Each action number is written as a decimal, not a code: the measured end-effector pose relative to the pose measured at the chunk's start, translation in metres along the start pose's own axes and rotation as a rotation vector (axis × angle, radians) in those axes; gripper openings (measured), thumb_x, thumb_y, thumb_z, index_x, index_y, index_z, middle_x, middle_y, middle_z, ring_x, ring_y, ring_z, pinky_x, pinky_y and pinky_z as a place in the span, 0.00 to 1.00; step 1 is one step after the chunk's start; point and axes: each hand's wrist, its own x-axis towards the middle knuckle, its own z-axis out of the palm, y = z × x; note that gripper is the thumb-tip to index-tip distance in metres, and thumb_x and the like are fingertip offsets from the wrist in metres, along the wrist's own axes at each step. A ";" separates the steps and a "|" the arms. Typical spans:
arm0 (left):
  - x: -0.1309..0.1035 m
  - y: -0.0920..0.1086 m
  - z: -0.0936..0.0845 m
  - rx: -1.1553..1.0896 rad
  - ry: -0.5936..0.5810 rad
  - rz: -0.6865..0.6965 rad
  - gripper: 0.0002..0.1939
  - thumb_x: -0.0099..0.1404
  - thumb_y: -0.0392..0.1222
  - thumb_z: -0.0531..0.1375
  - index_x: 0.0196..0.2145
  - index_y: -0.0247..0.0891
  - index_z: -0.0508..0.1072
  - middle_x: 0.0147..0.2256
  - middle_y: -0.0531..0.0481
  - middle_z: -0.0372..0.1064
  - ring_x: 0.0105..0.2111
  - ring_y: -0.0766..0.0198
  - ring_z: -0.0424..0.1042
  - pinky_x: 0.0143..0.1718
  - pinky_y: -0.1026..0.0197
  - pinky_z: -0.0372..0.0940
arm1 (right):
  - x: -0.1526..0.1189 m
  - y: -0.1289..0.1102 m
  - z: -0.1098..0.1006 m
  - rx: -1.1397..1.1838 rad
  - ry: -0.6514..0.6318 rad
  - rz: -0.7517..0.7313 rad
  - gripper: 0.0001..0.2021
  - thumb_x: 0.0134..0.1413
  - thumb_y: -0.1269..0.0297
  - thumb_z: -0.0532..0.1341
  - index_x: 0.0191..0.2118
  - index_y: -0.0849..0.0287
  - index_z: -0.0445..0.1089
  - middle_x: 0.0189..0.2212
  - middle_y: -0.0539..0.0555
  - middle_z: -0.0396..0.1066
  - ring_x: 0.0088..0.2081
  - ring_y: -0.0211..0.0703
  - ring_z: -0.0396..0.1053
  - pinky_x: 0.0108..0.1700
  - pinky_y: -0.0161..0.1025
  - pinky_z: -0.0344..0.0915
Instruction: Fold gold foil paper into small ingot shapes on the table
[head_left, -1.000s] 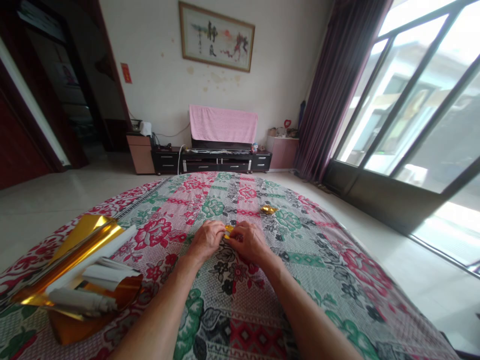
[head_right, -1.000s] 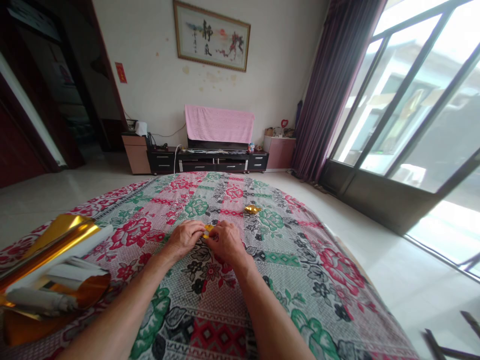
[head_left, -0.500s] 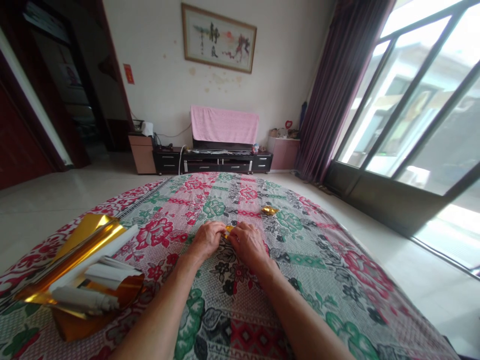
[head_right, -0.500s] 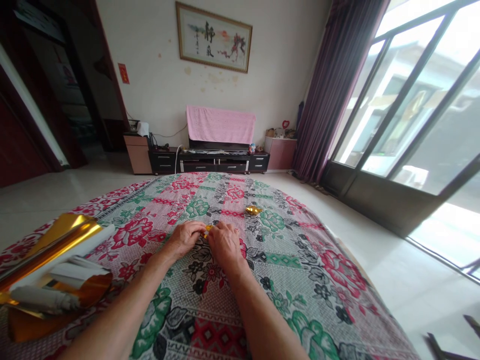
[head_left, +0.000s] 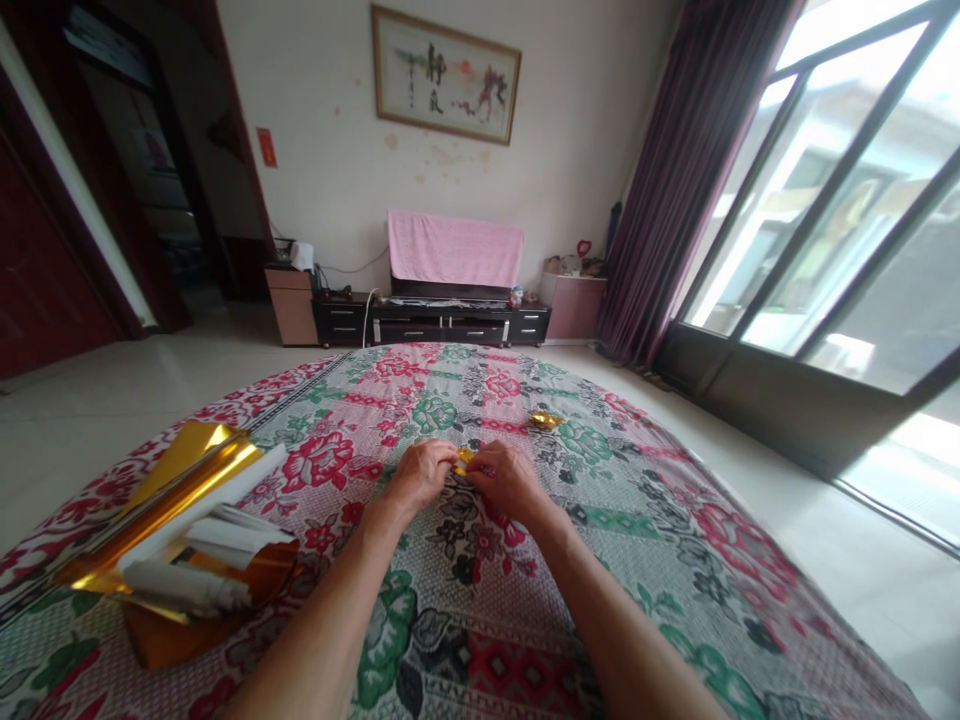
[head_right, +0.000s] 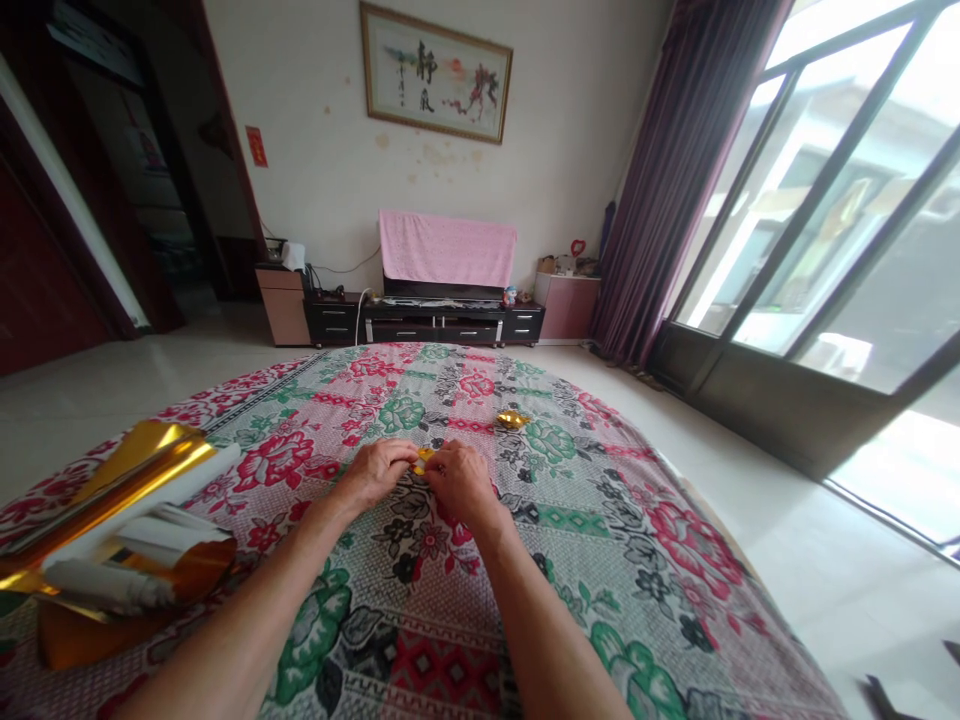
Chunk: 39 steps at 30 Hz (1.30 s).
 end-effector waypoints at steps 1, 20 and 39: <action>0.001 0.000 -0.002 -0.015 -0.033 0.002 0.14 0.56 0.27 0.54 0.31 0.40 0.78 0.38 0.51 0.75 0.39 0.64 0.72 0.44 0.63 0.65 | 0.000 0.001 0.001 -0.002 0.004 -0.008 0.08 0.48 0.68 0.59 0.31 0.54 0.76 0.34 0.50 0.72 0.36 0.37 0.67 0.40 0.31 0.59; 0.000 -0.012 -0.004 -0.130 0.002 0.053 0.14 0.55 0.28 0.54 0.33 0.38 0.77 0.38 0.49 0.75 0.41 0.64 0.71 0.47 0.61 0.65 | -0.010 -0.017 0.002 -0.274 0.031 0.029 0.14 0.62 0.63 0.48 0.34 0.57 0.69 0.36 0.55 0.67 0.36 0.41 0.62 0.39 0.36 0.53; 0.004 0.011 0.000 0.035 -0.008 0.066 0.08 0.58 0.33 0.57 0.32 0.39 0.76 0.30 0.50 0.72 0.34 0.64 0.69 0.38 0.62 0.64 | -0.012 0.014 -0.010 -0.003 0.060 -0.115 0.10 0.57 0.71 0.53 0.41 0.58 0.70 0.36 0.52 0.71 0.39 0.38 0.66 0.45 0.34 0.57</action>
